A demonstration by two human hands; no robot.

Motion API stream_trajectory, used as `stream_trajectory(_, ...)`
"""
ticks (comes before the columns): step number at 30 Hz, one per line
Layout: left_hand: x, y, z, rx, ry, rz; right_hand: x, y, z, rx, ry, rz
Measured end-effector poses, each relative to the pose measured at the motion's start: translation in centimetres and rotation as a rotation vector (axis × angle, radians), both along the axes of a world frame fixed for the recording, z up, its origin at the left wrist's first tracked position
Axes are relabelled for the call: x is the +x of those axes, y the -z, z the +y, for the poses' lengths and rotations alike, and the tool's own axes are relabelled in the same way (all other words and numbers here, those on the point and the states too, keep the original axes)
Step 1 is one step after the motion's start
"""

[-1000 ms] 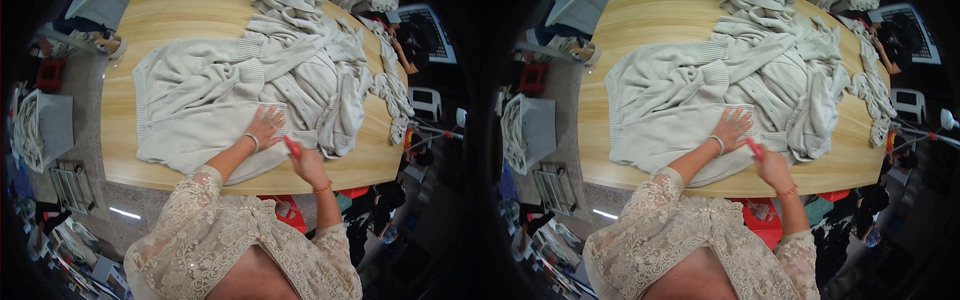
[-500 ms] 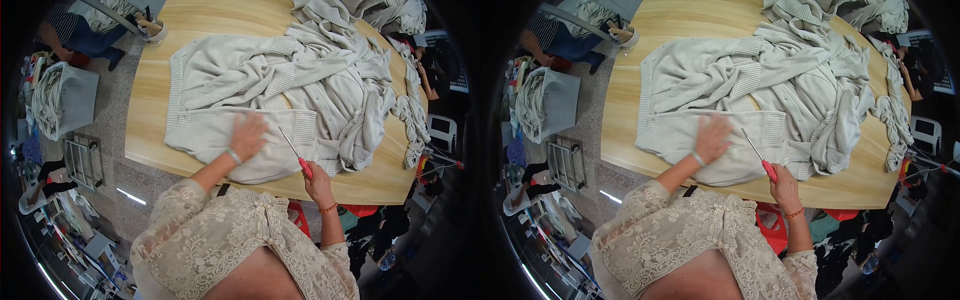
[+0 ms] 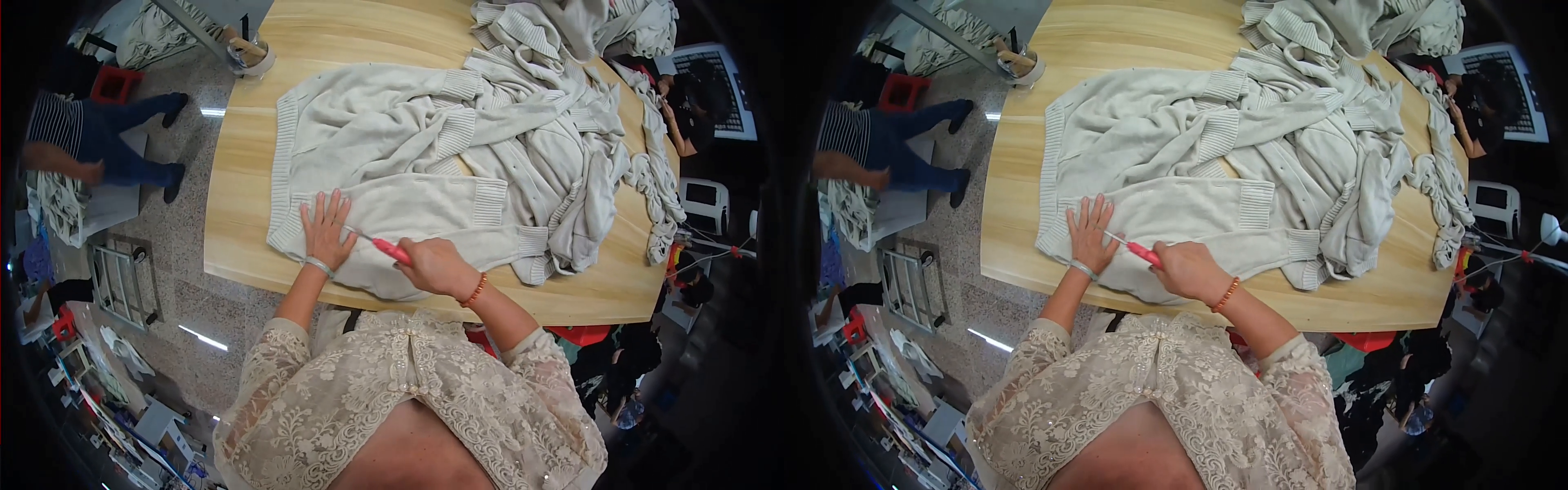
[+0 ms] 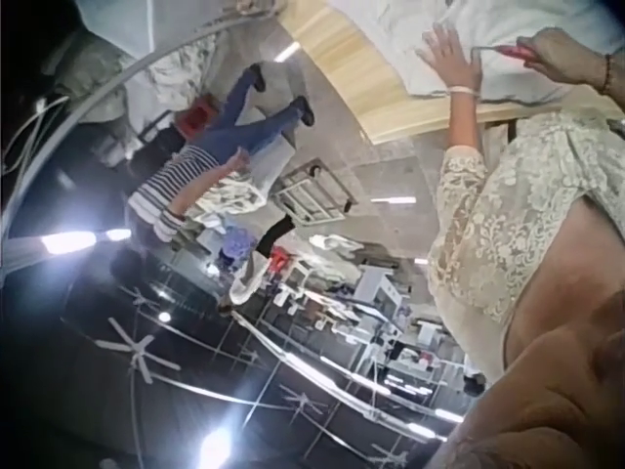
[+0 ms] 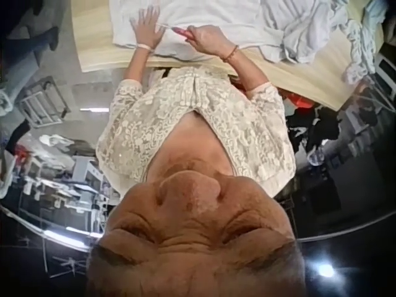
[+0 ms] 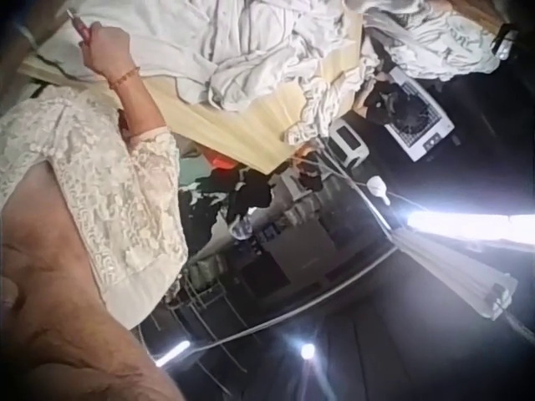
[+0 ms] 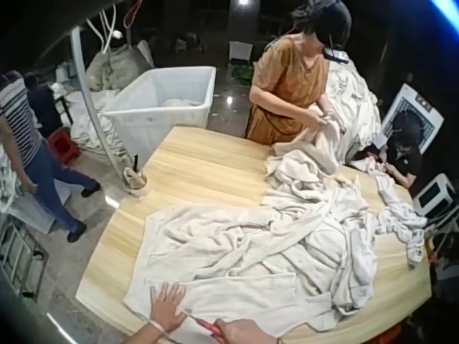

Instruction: Trimming loose threads and excess fabric from knitted sweaters using scissors.

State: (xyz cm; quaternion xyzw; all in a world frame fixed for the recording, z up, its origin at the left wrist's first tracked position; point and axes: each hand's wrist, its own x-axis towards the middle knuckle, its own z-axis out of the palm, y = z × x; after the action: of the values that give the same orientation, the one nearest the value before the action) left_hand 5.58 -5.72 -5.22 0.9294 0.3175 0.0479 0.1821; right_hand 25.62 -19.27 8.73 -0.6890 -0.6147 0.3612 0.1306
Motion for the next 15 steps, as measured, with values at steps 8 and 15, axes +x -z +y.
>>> stream_trajectory(8, -4.1, 0.7, 1.1, -0.414, -0.299, -0.639, -0.5, 0.1, 0.8, -0.15, -0.048, -0.003)
stream_trajectory(15, -5.0, -0.7, 3.1, -0.584, -0.299, -0.568, 0.9, 2.4, -0.3, -0.125, 0.249, -0.031)
